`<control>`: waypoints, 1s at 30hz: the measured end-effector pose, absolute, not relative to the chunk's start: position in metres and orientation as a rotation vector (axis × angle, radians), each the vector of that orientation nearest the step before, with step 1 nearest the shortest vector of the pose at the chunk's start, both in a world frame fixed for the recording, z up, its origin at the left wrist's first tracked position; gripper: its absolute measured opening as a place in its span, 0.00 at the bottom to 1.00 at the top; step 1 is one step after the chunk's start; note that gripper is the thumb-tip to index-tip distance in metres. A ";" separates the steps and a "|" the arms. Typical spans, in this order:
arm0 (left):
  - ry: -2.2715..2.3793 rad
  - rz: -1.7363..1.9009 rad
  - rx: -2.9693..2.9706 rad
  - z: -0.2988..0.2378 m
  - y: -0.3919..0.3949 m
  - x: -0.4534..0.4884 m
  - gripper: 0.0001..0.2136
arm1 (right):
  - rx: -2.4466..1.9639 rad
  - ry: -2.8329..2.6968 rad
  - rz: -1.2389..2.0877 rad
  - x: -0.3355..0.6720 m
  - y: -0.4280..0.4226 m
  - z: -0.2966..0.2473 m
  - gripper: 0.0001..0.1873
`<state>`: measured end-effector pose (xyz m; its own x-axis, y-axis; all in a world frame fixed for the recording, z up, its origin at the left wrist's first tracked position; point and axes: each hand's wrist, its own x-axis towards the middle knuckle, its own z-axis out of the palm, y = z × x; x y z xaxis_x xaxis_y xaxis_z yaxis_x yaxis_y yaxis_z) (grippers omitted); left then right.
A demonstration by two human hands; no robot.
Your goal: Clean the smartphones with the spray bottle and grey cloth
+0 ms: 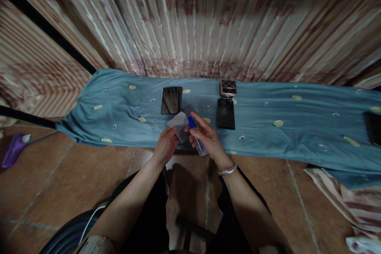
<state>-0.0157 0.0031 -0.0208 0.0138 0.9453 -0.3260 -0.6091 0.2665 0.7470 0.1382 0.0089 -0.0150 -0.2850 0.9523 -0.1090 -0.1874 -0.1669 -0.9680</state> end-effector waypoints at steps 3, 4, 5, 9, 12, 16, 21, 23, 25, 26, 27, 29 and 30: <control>0.933 1.273 0.500 -0.021 0.002 -0.013 0.07 | -1.126 -1.469 1.322 0.133 0.001 -0.015 0.39; 0.940 1.275 0.521 -0.021 0.002 -0.012 0.08 | -1.163 -1.565 1.208 0.132 -0.001 -0.015 0.38; 0.947 1.276 0.545 -0.021 0.001 -0.011 0.08 | -1.192 -1.650 1.099 0.131 -0.002 -0.014 0.37; 0.977 1.275 0.617 -0.020 0.000 -0.009 0.09 | -1.231 -1.840 0.851 0.130 -0.005 -0.013 0.34; 1.005 1.268 0.627 -0.020 0.000 -0.007 0.09 | -1.225 -1.878 0.778 0.130 -0.004 -0.014 0.32; 1.015 1.249 0.612 -0.020 0.000 -0.006 0.09 | -1.281 -1.854 0.772 0.130 -0.005 -0.015 0.30; 0.984 1.255 0.632 -0.021 0.001 -0.006 0.10 | -1.320 -1.838 0.759 0.130 -0.006 -0.014 0.30; 1.001 1.259 0.648 -0.022 0.001 -0.007 0.10 | -1.313 -1.854 0.752 0.129 -0.006 -0.015 0.31; 1.020 1.265 0.664 -0.023 0.001 -0.007 0.10 | -1.312 -1.871 0.758 0.129 -0.006 -0.015 0.30; 1.025 1.266 0.673 -0.024 0.001 -0.007 0.10 | -1.313 -1.873 0.764 0.129 -0.006 -0.015 0.29; 1.027 1.266 0.681 -0.024 0.000 -0.007 0.10 | -1.313 -1.872 0.768 0.129 -0.006 -0.015 0.29; 1.020 1.258 0.689 -0.024 0.000 -0.007 0.10 | -1.308 -1.862 0.772 0.130 -0.005 -0.015 0.29; 1.015 1.255 0.685 -0.023 0.000 -0.007 0.10 | -1.301 -1.859 0.770 0.131 -0.005 -0.015 0.30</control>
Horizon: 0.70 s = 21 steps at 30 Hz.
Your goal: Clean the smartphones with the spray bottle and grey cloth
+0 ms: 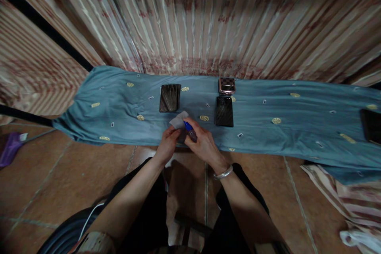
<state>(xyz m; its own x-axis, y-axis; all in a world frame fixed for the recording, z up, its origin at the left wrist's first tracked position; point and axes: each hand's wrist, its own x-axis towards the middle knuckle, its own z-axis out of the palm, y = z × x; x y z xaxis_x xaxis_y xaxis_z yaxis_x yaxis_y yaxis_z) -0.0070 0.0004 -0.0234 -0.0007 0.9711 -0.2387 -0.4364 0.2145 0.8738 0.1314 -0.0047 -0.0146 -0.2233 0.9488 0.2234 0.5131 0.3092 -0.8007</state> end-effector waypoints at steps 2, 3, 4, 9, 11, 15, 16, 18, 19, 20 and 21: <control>1.006 1.262 0.667 -0.023 0.002 -0.009 0.10 | -1.289 -1.865 0.749 0.135 -0.002 -0.015 0.32; 1.005 1.278 0.655 -0.023 0.003 -0.011 0.09 | -1.292 -1.871 0.728 0.138 0.000 -0.017 0.33; 1.006 1.302 0.642 -0.024 0.004 -0.012 0.09 | -1.303 -1.881 0.698 0.141 0.002 -0.019 0.35; 1.003 1.372 0.535 -0.025 0.009 -0.022 0.09 | -1.470 -2.009 0.438 0.153 0.022 -0.045 0.39; 0.998 1.354 0.504 -0.025 0.008 -0.023 0.10 | -1.523 -2.040 0.359 0.154 0.029 -0.054 0.37; 0.944 1.310 0.491 -0.018 0.004 -0.023 0.12 | -1.469 -1.942 0.343 0.149 0.032 -0.053 0.28; 0.933 1.305 0.477 -0.015 0.003 -0.023 0.13 | -1.432 -1.869 0.392 0.146 0.030 -0.050 0.26; 0.911 1.305 0.447 -0.011 0.002 -0.023 0.12 | -1.350 -1.673 0.609 0.137 0.026 -0.044 0.24; 0.893 1.300 0.442 -0.009 0.002 -0.023 0.12 | -1.321 -1.546 0.786 0.132 0.023 -0.041 0.25; 0.870 1.289 0.444 -0.008 0.002 -0.023 0.11 | -1.271 -1.414 0.995 0.126 0.021 -0.040 0.26; 0.849 1.271 0.452 -0.007 0.002 -0.023 0.10 | -1.192 -1.295 1.198 0.121 0.019 -0.039 0.28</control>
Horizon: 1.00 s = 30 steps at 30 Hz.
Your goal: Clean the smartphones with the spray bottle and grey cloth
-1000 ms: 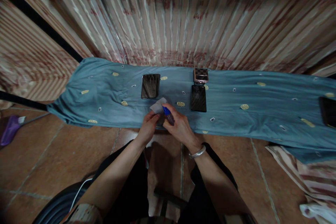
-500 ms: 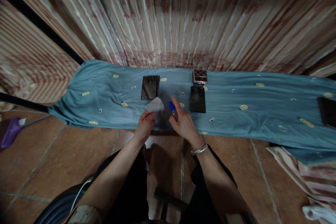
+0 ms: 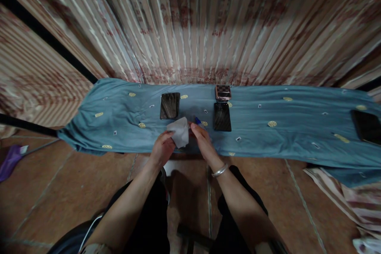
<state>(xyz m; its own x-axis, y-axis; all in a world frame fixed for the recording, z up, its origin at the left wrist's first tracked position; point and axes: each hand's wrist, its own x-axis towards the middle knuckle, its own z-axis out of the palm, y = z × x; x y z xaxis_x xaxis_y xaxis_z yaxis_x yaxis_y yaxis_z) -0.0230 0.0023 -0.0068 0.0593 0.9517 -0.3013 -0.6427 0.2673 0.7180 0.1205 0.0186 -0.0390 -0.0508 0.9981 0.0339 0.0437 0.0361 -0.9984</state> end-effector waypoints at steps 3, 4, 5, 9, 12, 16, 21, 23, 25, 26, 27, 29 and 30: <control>0.833 1.217 0.489 -0.007 0.003 -0.022 0.10 | -0.990 -0.975 1.585 0.106 0.015 -0.040 0.28; 0.844 1.210 0.497 -0.008 0.003 -0.022 0.10 | -0.947 -0.883 1.644 0.104 0.014 -0.040 0.25; 0.857 1.206 0.504 -0.010 0.004 -0.022 0.11 | -0.913 -0.797 1.681 0.102 0.014 -0.040 0.22; 0.920 1.167 0.541 -0.017 0.008 -0.024 0.13 | -0.795 -0.566 1.764 0.104 0.014 -0.035 0.13; 0.985 1.172 0.606 -0.020 0.015 -0.031 0.16 | -0.773 -0.420 1.828 0.111 0.015 -0.031 0.11; 1.123 1.306 0.738 -0.028 0.034 -0.046 0.18 | -0.787 -0.233 1.903 0.121 0.017 -0.028 0.16; 1.589 1.528 1.112 -0.051 0.071 -0.066 0.32 | -0.666 -0.245 1.982 0.132 0.012 -0.022 0.15; 1.734 1.493 1.270 -0.062 0.084 -0.068 0.42 | -0.642 -0.267 1.979 0.136 0.009 -0.022 0.12; 1.799 1.420 1.386 -0.070 0.094 -0.066 0.49 | -0.641 -0.283 1.968 0.141 0.006 -0.024 0.11; 1.823 1.384 1.431 -0.072 0.098 -0.063 0.51 | -0.646 -0.286 1.962 0.143 0.005 -0.026 0.12; 1.846 1.349 1.465 -0.075 0.102 -0.060 0.53 | -0.654 -0.287 1.957 0.145 0.004 -0.028 0.12; 1.898 1.297 1.506 -0.077 0.108 -0.054 0.54 | -0.665 -0.287 1.940 0.150 0.002 -0.031 0.12; 1.928 1.278 1.515 -0.078 0.111 -0.052 0.54 | -0.666 -0.284 1.930 0.152 0.001 -0.032 0.11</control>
